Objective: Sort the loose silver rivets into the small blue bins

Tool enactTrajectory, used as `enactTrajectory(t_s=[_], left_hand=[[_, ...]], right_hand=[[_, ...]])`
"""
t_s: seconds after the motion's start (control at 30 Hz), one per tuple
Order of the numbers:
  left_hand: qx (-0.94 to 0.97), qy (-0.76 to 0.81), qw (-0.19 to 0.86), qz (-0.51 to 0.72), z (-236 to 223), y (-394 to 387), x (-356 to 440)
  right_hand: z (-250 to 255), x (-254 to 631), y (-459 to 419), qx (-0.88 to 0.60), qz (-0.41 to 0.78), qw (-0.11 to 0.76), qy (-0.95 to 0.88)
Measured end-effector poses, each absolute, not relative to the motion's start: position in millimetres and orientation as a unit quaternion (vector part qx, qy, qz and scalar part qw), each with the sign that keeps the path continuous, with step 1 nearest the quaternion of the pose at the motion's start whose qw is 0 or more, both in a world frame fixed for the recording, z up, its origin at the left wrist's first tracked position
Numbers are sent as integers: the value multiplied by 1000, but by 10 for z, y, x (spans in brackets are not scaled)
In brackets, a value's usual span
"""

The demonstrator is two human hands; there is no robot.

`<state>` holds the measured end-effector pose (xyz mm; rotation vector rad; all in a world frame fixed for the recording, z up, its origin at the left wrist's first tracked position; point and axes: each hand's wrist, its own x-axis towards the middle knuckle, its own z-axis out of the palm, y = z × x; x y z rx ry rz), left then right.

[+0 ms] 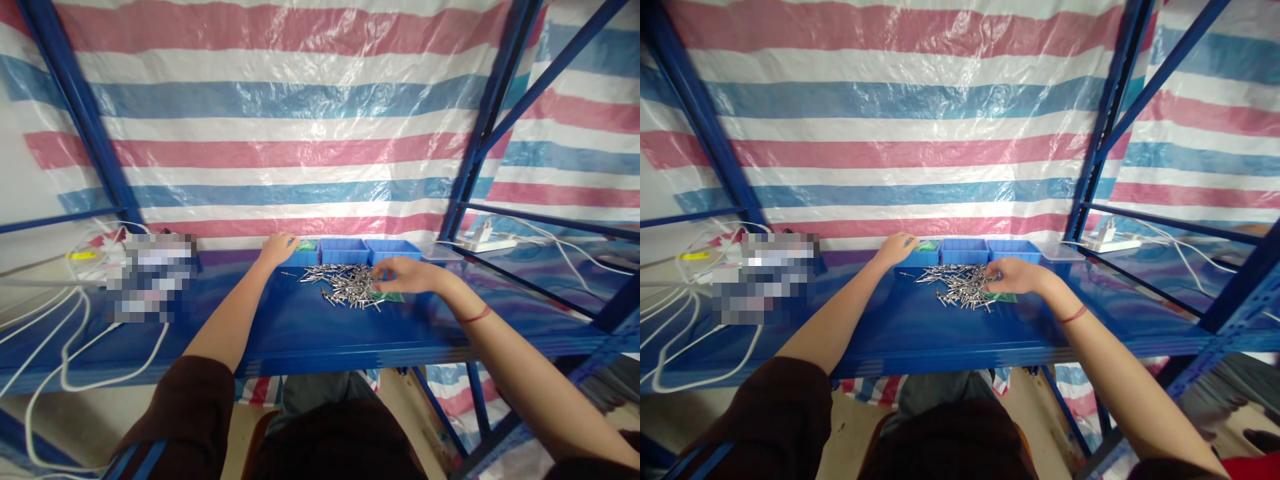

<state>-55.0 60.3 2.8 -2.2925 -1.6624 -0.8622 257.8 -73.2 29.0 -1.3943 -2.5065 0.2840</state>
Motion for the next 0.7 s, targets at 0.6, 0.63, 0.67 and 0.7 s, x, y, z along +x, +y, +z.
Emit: enactTrajectory(t_s=[0.6, 0.63, 0.67, 0.7], left_hand=[[-791, -524, 95, -302, -8, 639, -520], [-791, -525, 94, -301, -9, 637, -520], [-791, -525, 92, -300, -9, 635, -520], [-792, -525, 89, -299, -9, 633, -519]], right_hand=[[215, 2725, -705, -454, -58, 44, -888], [233, 2735, -694, -457, -69, 54, -885], [249, 2746, -679, -458, -78, 64, -883], [263, 2759, -660, -459, -85, 72, -881]])
